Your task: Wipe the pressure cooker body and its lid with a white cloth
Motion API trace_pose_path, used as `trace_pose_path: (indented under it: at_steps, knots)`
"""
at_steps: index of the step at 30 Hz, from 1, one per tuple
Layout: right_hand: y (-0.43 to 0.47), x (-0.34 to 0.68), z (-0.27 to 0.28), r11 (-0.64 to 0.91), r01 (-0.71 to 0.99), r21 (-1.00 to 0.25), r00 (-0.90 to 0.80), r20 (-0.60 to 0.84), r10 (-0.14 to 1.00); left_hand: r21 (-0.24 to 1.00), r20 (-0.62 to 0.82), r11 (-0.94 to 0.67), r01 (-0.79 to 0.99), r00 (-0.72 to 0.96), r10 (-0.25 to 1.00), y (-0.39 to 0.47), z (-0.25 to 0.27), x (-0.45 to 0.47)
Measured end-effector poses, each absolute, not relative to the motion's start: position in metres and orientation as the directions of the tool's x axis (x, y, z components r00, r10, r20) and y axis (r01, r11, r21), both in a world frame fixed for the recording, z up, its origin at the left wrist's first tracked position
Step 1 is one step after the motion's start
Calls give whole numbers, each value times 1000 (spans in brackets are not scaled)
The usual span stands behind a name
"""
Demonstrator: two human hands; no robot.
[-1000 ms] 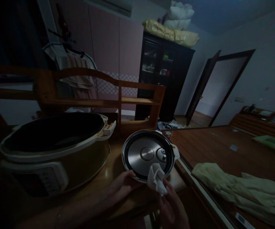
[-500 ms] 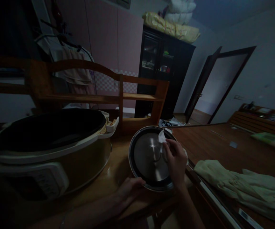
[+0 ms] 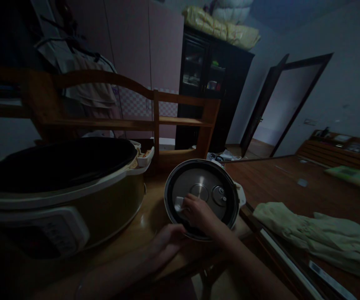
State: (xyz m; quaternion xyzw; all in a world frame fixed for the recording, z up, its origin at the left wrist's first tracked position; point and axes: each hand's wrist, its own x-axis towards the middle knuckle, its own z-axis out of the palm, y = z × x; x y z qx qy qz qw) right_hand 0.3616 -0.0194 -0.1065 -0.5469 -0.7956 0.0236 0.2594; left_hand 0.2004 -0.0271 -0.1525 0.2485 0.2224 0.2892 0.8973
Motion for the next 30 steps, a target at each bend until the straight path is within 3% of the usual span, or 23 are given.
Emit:
trace_pose_path:
  at_steps: [5,10,13,18,24,30]
  knots:
    - [-32,389,-98,326,923,-205,-244,343,907,562,-254,722,-404,746,615,-26,-149,199]
    - [-14,411,-90,336,938,84,-337,442,831,550,-287,732,-402,732,618,-27,-147,200]
    - [2,424,-86,364,929,70,-356,439,825,545,-289,737,-399,736,612,-27,-145,199]
    - [20,432,-82,228,973,47,-224,453,863,518,-295,755,-403,744,600,-25,-146,200]
    - [20,413,-95,407,912,40,-396,338,854,494,-293,755,-431,735,612,-26,-143,200]
    - [11,406,-94,425,904,43,-422,237,875,475,-303,769,-428,741,600,-26,-139,198]
